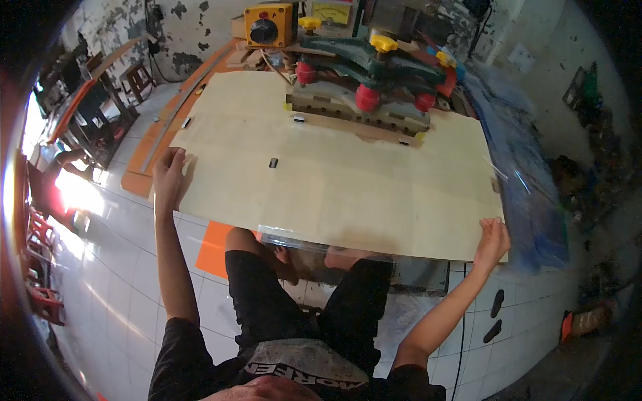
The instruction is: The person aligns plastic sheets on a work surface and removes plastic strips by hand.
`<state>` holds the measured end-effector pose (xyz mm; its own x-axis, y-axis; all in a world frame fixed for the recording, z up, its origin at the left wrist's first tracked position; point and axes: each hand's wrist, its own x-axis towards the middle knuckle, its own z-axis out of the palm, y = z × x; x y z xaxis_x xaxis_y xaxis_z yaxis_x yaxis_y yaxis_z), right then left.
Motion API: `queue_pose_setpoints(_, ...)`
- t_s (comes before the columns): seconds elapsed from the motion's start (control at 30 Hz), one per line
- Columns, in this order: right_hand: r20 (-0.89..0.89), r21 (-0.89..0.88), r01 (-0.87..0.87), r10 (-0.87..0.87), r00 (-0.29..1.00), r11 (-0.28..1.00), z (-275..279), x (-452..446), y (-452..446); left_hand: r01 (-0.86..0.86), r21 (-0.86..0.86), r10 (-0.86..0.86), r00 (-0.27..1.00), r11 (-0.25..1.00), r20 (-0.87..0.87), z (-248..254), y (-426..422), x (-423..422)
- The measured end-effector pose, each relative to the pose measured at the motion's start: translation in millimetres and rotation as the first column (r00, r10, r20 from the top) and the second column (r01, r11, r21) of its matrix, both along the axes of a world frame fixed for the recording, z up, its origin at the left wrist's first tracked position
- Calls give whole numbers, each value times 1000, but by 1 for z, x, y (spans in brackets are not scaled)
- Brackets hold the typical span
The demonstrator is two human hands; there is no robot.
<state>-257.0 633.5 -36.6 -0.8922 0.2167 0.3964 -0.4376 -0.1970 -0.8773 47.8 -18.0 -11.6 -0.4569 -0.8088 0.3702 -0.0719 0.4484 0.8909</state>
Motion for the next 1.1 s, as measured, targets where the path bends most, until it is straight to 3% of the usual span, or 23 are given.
queue_pose_setpoints(0.5, -25, -22, -29, 28, 999, 999, -4, -2, 0, 24, -39, -23, 999, 999, 44, -3, -6, 0)
queue_pose_setpoints(0.7, 8, 10, -21, 21, 1000, 1000, 4, 5, -4, -9, 52, 5, 997, 999, 78, 2, 1, -2)
queue_pose_setpoints(1.1, 11, 20, -44, 43, 999, 999, 11, 14, -12, -6, -52, 14, 985, 999, 173, -1, -5, -1)
